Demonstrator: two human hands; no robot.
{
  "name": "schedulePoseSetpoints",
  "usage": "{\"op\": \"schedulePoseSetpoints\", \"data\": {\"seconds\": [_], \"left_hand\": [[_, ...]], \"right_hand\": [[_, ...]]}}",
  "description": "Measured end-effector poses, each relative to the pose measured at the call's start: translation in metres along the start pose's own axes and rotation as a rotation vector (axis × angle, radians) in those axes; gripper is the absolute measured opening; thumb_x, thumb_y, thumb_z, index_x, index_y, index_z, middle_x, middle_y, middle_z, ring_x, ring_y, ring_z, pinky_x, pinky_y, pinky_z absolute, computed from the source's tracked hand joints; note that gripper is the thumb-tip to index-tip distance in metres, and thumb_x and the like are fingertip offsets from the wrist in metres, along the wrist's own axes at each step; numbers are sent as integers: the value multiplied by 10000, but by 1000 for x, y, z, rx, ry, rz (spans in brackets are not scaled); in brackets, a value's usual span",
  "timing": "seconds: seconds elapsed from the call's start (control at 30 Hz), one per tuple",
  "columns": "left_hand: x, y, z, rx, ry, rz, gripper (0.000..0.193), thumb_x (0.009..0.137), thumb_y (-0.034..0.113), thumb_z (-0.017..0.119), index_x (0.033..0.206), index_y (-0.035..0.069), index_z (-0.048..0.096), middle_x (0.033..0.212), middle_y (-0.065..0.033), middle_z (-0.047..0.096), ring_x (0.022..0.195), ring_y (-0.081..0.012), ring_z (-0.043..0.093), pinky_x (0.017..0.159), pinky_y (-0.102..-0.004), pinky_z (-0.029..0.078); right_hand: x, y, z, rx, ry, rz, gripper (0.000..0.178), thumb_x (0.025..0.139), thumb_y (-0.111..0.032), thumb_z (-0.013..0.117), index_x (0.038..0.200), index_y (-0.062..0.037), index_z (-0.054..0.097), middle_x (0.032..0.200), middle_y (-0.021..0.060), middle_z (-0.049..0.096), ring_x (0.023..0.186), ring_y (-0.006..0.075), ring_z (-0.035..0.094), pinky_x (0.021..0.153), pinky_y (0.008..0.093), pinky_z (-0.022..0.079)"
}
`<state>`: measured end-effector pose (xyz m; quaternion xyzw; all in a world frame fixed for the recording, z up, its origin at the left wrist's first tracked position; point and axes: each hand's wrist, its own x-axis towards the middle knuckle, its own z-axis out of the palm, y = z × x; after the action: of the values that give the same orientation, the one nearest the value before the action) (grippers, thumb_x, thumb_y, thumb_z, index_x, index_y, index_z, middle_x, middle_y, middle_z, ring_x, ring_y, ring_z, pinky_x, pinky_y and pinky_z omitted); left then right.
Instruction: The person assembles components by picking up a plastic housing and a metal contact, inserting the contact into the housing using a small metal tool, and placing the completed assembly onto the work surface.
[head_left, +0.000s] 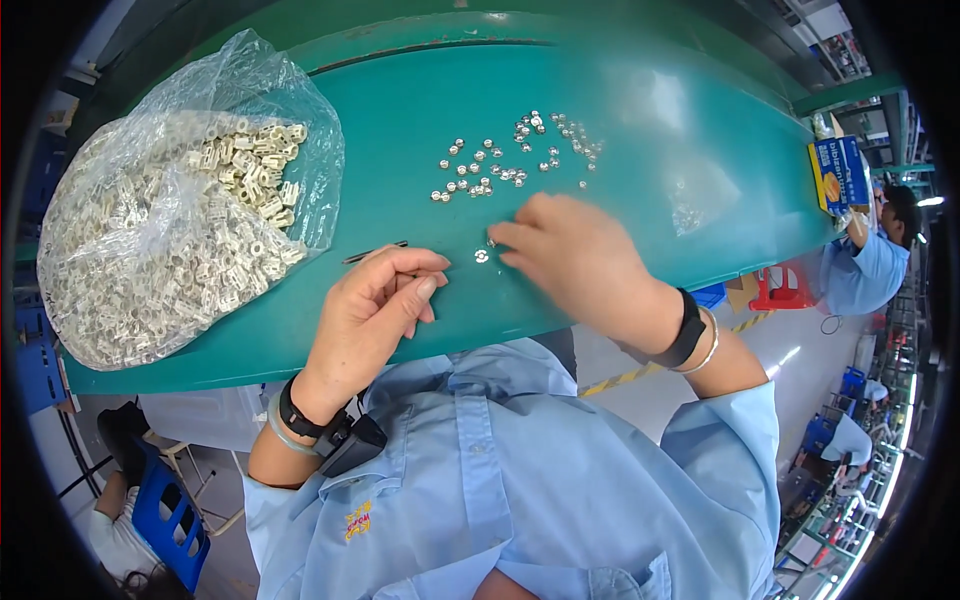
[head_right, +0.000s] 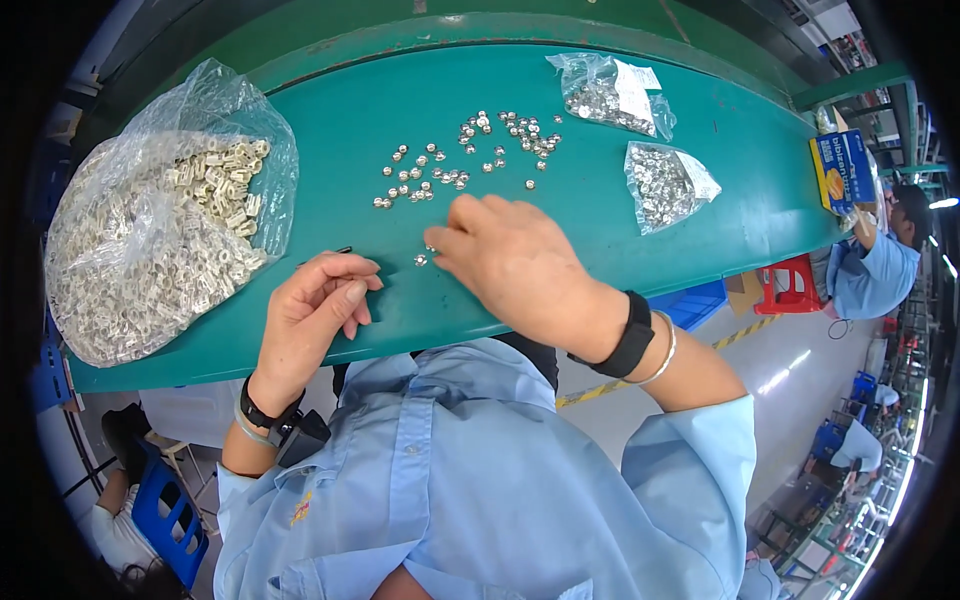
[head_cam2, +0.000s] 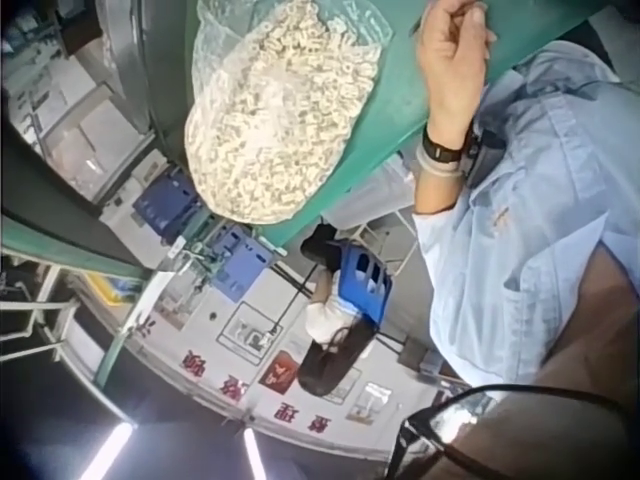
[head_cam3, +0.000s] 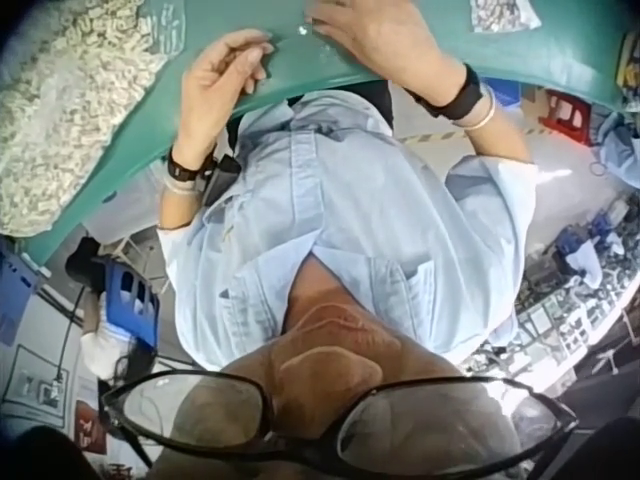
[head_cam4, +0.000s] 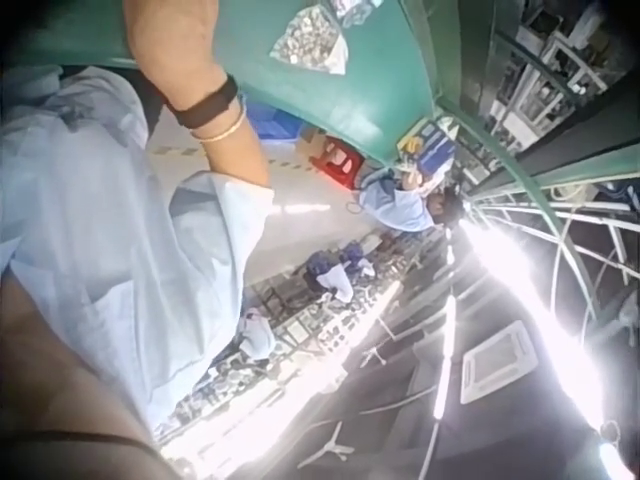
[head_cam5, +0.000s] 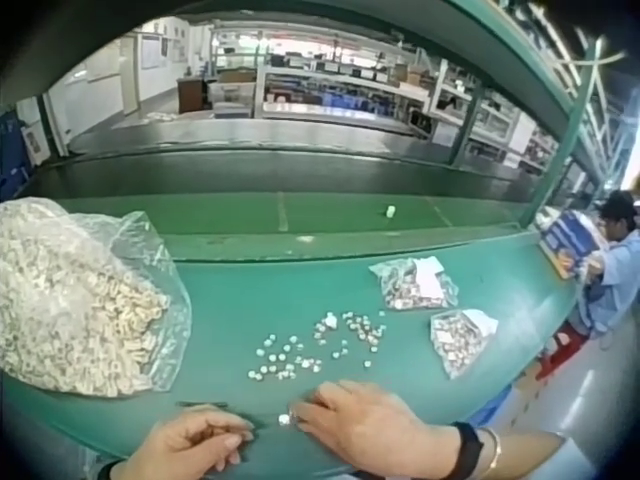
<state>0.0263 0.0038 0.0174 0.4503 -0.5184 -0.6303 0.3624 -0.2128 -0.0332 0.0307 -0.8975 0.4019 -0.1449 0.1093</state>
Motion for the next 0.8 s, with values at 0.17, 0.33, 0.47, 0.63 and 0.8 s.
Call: {"op": "schedulePoseSetpoints", "data": {"seconds": [0.17, 0.33, 0.47, 0.63, 0.8], "left_hand": [[-1, -2, -4, -25, -3, 37, 179, 945, 49, 540, 1102, 12, 620, 954, -36, 577, 718, -66, 557, 562, -195, 429], [-2, -3, -2, -1, -4, 53, 170, 942, 43, 537, 1085, 11, 624, 953, -37, 572, 720, -67, 555, 566, -199, 426], [2, 4, 2, 51, -24, 12, 168, 938, 41, 543, 1081, 8, 623, 951, -32, 566, 721, -69, 554, 591, -201, 432], [3, 7, 16, 38, -63, 0, 165, 933, 53, 560, 1078, 3, 621, 925, -23, 555, 709, -67, 549, 613, -205, 437], [17, 12, 28, 106, -133, 23, 164, 921, 61, 583, 1073, 13, 619, 885, -17, 543, 699, -65, 550, 628, -213, 441]], "right_hand": [[-19, -15, 6, -125, -9, -2, 263, 774, -117, 677, 1032, -99, 635, 912, 31, 572, 815, 230, 580, 697, 361, 471], [-37, -16, 4, -150, -11, -12, 272, 764, -109, 679, 1033, -101, 638, 891, 36, 569, 795, 221, 581, 707, 353, 471], [-39, -11, 6, -51, 10, 39, 241, 772, -92, 676, 1011, -86, 646, 866, 54, 565, 783, 234, 585, 703, 351, 479], [-31, 0, -6, 366, 67, 180, 159, 820, -74, 664, 978, -55, 658, 860, 54, 589, 780, 211, 596, 695, 315, 489], [-24, 1, -12, 969, 63, 500, 125, 876, -97, 652, 986, -38, 661, 874, 1, 625, 782, 116, 593, 695, 253, 485]]}}
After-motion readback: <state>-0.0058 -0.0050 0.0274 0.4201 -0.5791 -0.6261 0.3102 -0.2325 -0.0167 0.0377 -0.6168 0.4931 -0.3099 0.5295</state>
